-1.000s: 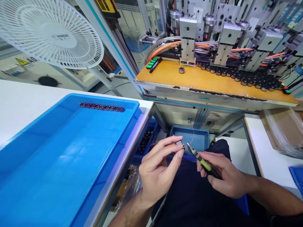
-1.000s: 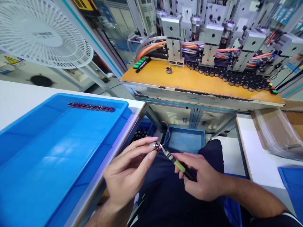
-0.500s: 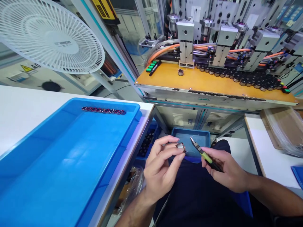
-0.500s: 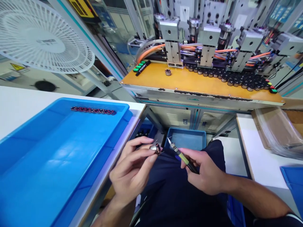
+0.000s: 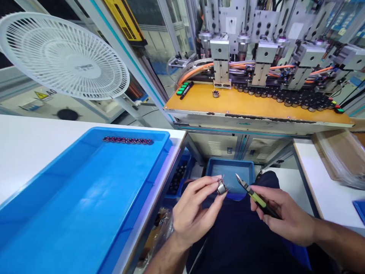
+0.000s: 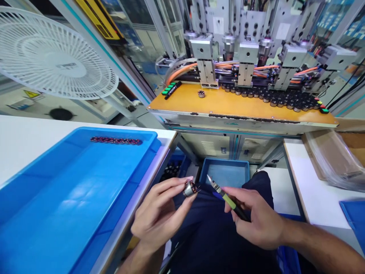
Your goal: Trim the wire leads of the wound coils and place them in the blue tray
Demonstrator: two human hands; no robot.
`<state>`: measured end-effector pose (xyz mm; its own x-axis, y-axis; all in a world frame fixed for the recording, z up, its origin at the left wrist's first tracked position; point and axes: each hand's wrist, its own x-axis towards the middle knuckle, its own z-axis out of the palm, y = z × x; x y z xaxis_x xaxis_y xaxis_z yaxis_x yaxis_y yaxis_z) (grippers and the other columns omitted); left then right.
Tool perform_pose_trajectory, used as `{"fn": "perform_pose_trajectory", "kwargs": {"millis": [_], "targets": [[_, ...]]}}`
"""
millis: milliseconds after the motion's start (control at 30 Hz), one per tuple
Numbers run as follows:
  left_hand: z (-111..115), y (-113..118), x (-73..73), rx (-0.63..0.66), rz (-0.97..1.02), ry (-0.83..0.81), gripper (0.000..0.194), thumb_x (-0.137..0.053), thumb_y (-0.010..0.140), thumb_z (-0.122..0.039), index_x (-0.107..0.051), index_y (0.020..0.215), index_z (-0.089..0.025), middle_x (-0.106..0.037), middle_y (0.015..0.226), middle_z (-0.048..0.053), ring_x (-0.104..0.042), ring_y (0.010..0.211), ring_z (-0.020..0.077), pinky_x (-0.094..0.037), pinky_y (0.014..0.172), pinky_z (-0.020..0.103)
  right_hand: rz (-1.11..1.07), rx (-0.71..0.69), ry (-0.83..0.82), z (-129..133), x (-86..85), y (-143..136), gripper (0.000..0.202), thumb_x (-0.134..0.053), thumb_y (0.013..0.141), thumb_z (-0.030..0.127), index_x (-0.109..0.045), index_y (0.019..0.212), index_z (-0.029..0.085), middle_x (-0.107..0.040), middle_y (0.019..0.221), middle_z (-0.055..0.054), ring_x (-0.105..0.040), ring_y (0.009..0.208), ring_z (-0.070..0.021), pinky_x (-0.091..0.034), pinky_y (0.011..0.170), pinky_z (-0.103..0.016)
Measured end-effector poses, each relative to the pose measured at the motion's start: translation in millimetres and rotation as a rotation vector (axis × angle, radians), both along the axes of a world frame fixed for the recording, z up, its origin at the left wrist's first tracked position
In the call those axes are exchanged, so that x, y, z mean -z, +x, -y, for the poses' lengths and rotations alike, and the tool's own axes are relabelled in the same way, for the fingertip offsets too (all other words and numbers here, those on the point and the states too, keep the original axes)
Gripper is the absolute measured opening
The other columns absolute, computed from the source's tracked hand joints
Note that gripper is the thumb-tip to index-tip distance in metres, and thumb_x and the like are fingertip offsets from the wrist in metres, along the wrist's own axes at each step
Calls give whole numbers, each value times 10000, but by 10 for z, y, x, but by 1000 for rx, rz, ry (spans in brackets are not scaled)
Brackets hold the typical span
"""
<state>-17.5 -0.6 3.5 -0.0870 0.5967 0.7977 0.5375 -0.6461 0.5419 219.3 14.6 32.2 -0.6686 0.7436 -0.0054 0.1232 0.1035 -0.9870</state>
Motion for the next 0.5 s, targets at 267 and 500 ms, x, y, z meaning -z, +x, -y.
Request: {"fn": "perform_pose_trajectory", "kwargs": {"millis": [267, 500], "targets": [[31, 8, -69, -56, -100, -1, 465, -749, 718, -24, -648, 1127, -222, -718, 1077, 69, -726, 907, 206, -635, 744, 320, 18, -39, -53, 72, -37, 46, 612, -513, 846, 64, -446, 1421, 265, -577, 943, -42, -545, 749, -114, -498, 713, -264], [23, 1, -111, -33, -193, 26, 489, -740, 699, 22, -636, 1135, -171, -739, 1059, 93, -738, 920, 215, -635, 783, 307, -88, -129, -71, 70, -178, 23, 713, -487, 791, 8, -438, 1427, 324, -584, 1040, -60, -585, 852, -139, -536, 787, -301]]}}
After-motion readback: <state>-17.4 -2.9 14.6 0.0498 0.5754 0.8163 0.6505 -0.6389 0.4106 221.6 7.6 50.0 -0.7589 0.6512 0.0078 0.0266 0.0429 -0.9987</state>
